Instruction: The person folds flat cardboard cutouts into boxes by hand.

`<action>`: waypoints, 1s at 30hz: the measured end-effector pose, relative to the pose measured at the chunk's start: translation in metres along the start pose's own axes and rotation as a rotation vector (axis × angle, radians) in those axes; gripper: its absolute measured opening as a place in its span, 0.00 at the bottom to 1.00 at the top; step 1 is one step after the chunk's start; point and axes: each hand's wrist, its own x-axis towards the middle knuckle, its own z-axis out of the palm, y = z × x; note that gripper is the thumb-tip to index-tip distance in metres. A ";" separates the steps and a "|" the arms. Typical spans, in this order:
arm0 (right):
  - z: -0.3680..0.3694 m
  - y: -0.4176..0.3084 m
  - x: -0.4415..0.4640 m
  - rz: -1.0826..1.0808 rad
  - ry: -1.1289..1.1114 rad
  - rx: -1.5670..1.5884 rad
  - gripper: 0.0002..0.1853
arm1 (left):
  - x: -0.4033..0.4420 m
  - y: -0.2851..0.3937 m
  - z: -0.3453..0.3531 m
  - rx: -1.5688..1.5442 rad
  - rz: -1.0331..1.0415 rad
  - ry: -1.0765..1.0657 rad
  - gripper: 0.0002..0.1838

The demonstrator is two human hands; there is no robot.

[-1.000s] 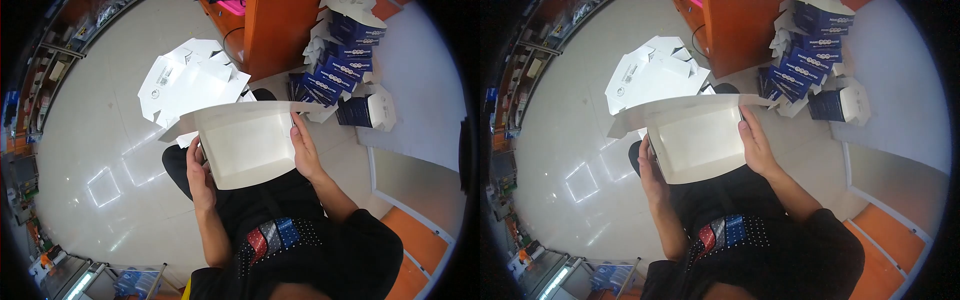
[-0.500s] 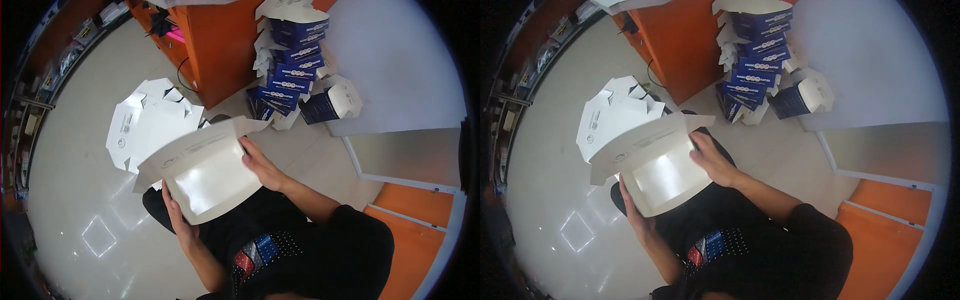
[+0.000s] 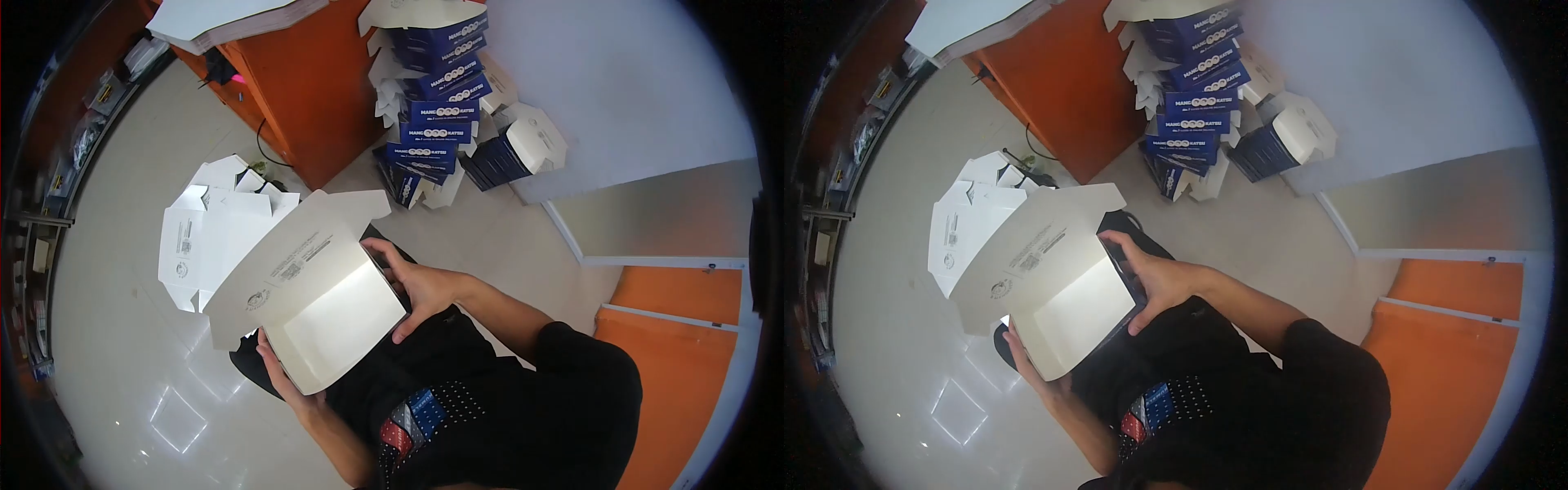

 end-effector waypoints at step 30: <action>-0.053 0.138 -0.091 0.013 1.073 1.078 0.27 | 0.047 -0.038 0.008 0.993 0.513 0.005 0.19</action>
